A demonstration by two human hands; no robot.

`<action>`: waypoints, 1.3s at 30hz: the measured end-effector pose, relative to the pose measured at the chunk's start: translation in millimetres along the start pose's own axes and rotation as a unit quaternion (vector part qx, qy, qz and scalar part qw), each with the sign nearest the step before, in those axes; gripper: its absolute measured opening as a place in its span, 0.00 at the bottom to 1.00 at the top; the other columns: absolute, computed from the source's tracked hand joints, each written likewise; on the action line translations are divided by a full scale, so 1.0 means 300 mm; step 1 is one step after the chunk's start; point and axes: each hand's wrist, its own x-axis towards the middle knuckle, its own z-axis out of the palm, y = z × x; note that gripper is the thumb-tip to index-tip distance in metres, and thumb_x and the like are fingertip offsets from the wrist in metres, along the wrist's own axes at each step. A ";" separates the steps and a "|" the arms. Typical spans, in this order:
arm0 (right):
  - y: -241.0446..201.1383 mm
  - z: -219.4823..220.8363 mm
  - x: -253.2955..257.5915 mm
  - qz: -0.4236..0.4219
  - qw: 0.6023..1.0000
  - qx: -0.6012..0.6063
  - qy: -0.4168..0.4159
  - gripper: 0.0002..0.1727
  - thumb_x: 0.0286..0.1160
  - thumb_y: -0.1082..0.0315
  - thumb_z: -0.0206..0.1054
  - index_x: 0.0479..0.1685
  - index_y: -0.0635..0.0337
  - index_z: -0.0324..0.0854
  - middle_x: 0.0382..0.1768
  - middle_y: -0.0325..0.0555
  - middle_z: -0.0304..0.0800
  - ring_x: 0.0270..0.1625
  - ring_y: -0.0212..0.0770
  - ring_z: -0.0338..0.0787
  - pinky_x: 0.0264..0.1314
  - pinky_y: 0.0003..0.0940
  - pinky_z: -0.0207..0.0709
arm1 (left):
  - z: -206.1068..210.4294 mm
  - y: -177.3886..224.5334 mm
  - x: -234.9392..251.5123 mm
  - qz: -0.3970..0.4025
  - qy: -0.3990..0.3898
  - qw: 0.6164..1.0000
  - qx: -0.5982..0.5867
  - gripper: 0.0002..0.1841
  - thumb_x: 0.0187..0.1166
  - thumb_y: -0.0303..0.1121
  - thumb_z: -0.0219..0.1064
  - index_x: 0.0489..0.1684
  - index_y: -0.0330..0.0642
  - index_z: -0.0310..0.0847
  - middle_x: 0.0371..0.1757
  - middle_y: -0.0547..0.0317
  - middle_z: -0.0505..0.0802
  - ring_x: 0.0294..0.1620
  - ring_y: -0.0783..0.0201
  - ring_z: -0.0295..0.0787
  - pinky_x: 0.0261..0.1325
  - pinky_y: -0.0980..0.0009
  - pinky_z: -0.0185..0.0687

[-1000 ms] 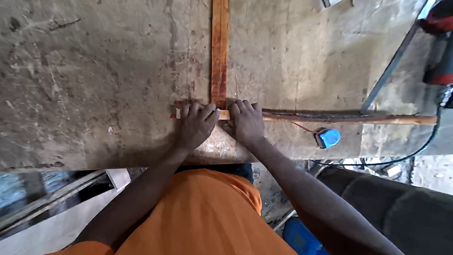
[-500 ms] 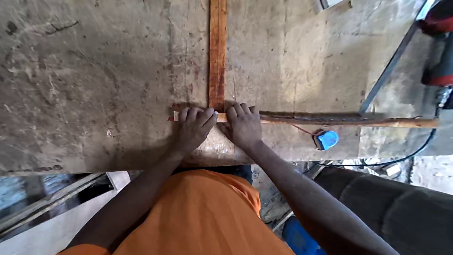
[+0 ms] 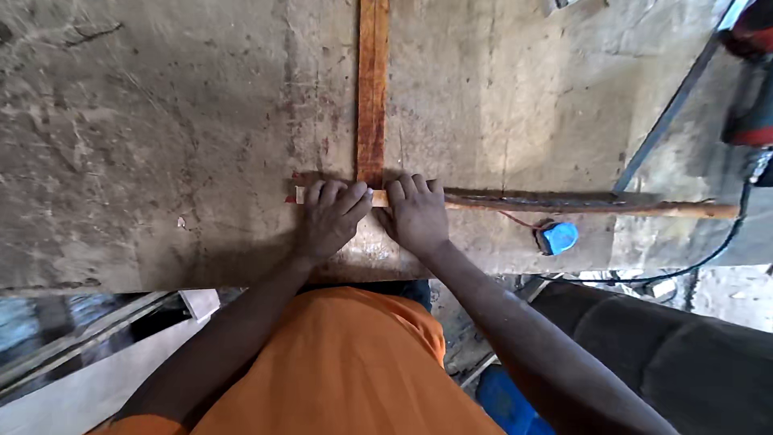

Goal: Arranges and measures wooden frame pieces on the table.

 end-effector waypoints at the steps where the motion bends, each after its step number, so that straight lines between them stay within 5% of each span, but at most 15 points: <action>1: 0.002 0.001 0.000 -0.003 1.000 0.001 0.000 0.23 0.74 0.47 0.69 0.48 0.61 0.82 0.49 0.57 0.87 0.56 0.61 0.87 0.51 0.59 0.74 | 0.000 0.000 0.000 0.001 0.001 1.000 0.003 0.11 0.83 0.38 0.67 0.59 0.57 0.90 0.65 0.65 0.92 0.58 0.54 0.85 0.66 0.50 0.70; 8: 0.014 0.013 0.002 -0.011 0.999 0.015 0.030 0.21 0.70 0.48 0.69 0.44 0.60 0.81 0.45 0.55 0.87 0.53 0.60 0.87 0.47 0.57 0.73 | 0.001 -0.002 0.001 0.000 -0.001 1.000 0.006 0.12 0.83 0.37 0.66 0.59 0.57 0.89 0.64 0.63 0.91 0.58 0.53 0.85 0.66 0.50 0.70; 18: 0.006 -0.026 0.008 0.009 0.998 0.053 -0.013 0.22 0.67 0.52 0.76 0.50 0.62 0.85 0.55 0.58 0.90 0.59 0.61 0.88 0.53 0.63 0.75 | -0.005 -0.003 0.002 -0.002 -0.008 1.000 -0.007 0.13 0.80 0.35 0.68 0.59 0.56 0.90 0.63 0.60 0.93 0.59 0.51 0.87 0.65 0.48 0.75; 27: 0.009 -0.031 0.018 -0.004 0.999 0.048 -0.006 0.17 0.65 0.57 0.78 0.44 0.60 0.85 0.47 0.54 0.91 0.52 0.59 0.90 0.49 0.60 0.75 | 0.014 0.001 0.003 -0.005 0.028 0.999 0.015 0.11 0.79 0.35 0.68 0.54 0.57 0.91 0.59 0.61 0.93 0.56 0.54 0.86 0.65 0.52 0.73; 39: 0.018 -0.008 0.023 -0.006 0.999 0.034 -0.010 0.21 0.65 0.49 0.73 0.44 0.58 0.83 0.46 0.53 0.88 0.52 0.58 0.88 0.47 0.57 0.74 | 0.002 0.001 0.013 -0.002 0.011 1.000 0.018 0.12 0.79 0.34 0.67 0.55 0.59 0.90 0.61 0.62 0.93 0.56 0.54 0.86 0.64 0.53 0.74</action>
